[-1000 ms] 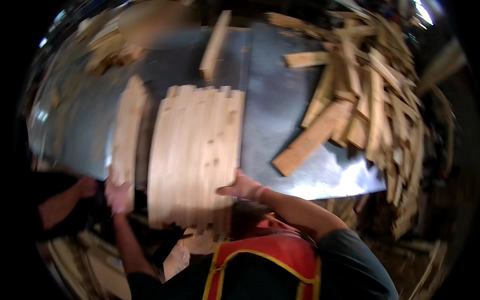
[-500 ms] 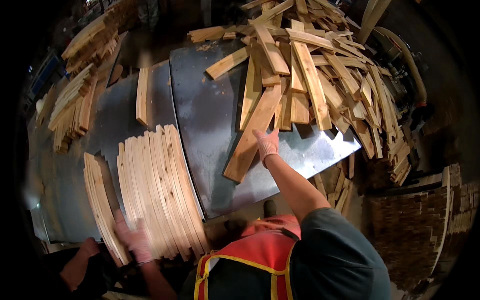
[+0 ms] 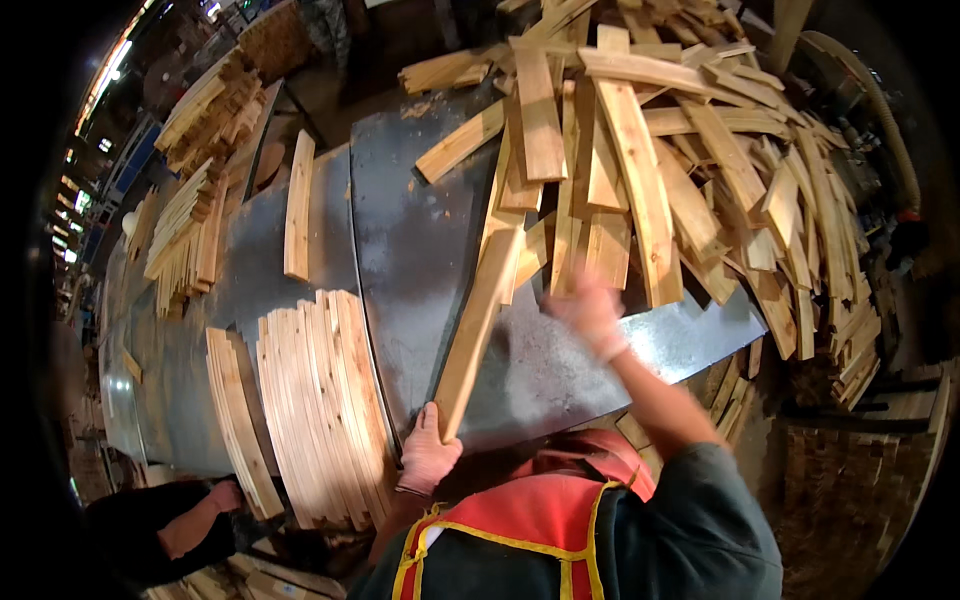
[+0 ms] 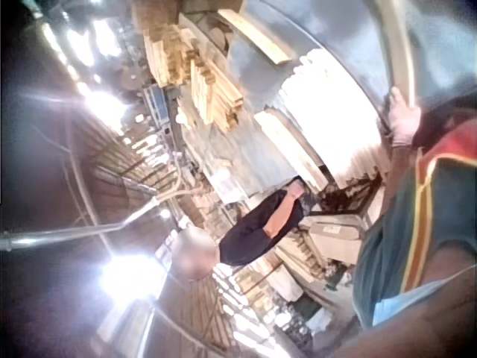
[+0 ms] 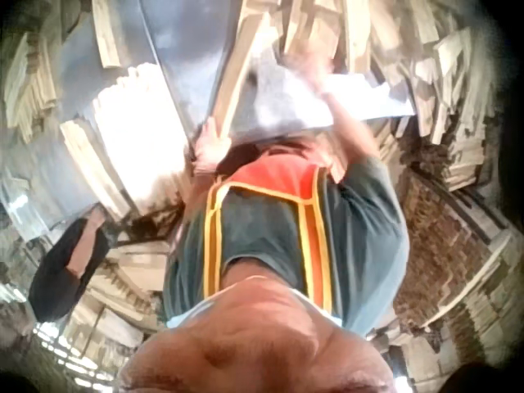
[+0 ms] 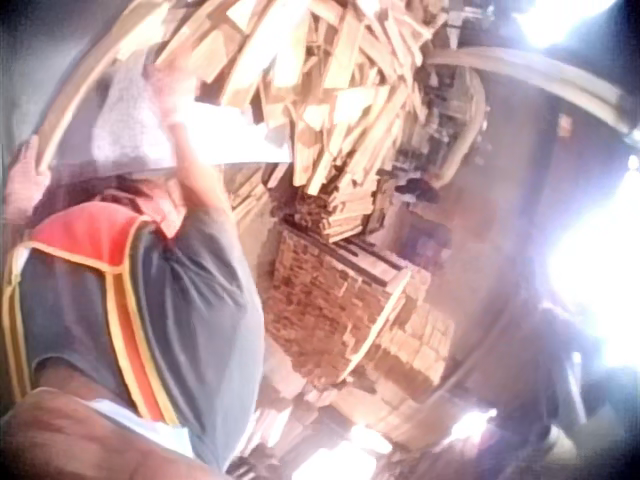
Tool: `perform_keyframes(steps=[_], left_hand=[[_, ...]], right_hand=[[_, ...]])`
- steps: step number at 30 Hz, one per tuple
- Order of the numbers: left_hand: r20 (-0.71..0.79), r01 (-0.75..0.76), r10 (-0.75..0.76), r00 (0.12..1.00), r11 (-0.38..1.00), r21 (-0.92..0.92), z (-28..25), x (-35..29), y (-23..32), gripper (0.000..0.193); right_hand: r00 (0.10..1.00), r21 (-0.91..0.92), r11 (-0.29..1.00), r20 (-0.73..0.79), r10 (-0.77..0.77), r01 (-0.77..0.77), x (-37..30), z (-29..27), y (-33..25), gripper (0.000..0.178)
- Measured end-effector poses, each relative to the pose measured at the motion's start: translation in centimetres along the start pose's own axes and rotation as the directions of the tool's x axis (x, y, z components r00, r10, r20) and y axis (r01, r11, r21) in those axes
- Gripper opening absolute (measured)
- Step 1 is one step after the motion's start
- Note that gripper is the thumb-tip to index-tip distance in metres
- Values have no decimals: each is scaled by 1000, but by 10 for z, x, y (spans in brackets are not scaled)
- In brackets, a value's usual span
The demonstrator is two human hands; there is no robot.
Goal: The person sorts wooden planks on a metal table, picking them up from a pile and arranging them into neat stacks. The person handles the wood by hand, moving pieces from a disorganized pile to a structured stack while another person works nearby.
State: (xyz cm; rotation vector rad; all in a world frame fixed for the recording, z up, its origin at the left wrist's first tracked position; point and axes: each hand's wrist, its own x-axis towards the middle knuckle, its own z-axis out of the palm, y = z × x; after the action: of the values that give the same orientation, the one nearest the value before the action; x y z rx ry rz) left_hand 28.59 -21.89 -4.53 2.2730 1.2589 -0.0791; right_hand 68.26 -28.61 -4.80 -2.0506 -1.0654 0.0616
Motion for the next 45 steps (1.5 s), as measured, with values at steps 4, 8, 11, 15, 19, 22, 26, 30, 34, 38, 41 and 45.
perform_keyframes(steps=[4, 8, 11, 15, 19, 22, 26, 30, 34, 38, 41, 45], left_hand=[[486, 482, 131, 864, 65, -874, -29, -5, -4, 41], [539, 558, 236, 809, -16, -830, -13, -20, 12, 48], [508, 504, 46, 860, -231, -832, -21, -35, 30, 52], [327, 423, 271, 906, -522, -741, -29, -58, 13, 46], [235, 260, 120, 965, -280, -924, -34, -74, -12, 45], [338, 336, 28, 941, -213, -918, -19, -83, -44, 41], [51, 121, -110, 993, 930, -346, -32, -88, -59, 60], [-302, 65, -80, 950, 996, -61, -72, -99, -49, 70], [-291, 175, -111, 950, 963, 206, -53, -90, -59, 83], [-349, 192, -77, 934, 932, 308, -35, -84, -61, 80], [-372, 194, -37, 927, 898, 395, -27, -80, -61, 76], [-324, 207, -72, 943, 891, 405, -51, -69, -33, 79]], right_hand=[[947, -566, 814, -313, -70, -127, 130, -94, 97, 76], [888, -510, 744, -94, 450, -431, 158, -112, 53, 87], [924, 318, 869, 90, 371, -380, 116, -112, 50, 73], [798, 708, 386, 445, 405, -591, 18, -71, -5, 59], [733, 700, 216, 640, 230, -680, -56, 6, -83, 44], [552, 553, 53, 813, 183, -832, -91, 91, -108, 43], [446, 250, 721, 890, 91, -646, -115, 155, -167, 35], [365, 307, 676, 929, -61, -669, -139, 196, -204, 42], [268, 280, 632, 956, -118, -722, -123, 180, -231, 67], [598, 469, 571, 800, 49, -674, -45, 148, -148, 78], [922, 182, 965, 372, 111, -190, 82, 87, -75, 81], [975, -368, 913, 62, 214, -177, 212, 16, -56, 84]])
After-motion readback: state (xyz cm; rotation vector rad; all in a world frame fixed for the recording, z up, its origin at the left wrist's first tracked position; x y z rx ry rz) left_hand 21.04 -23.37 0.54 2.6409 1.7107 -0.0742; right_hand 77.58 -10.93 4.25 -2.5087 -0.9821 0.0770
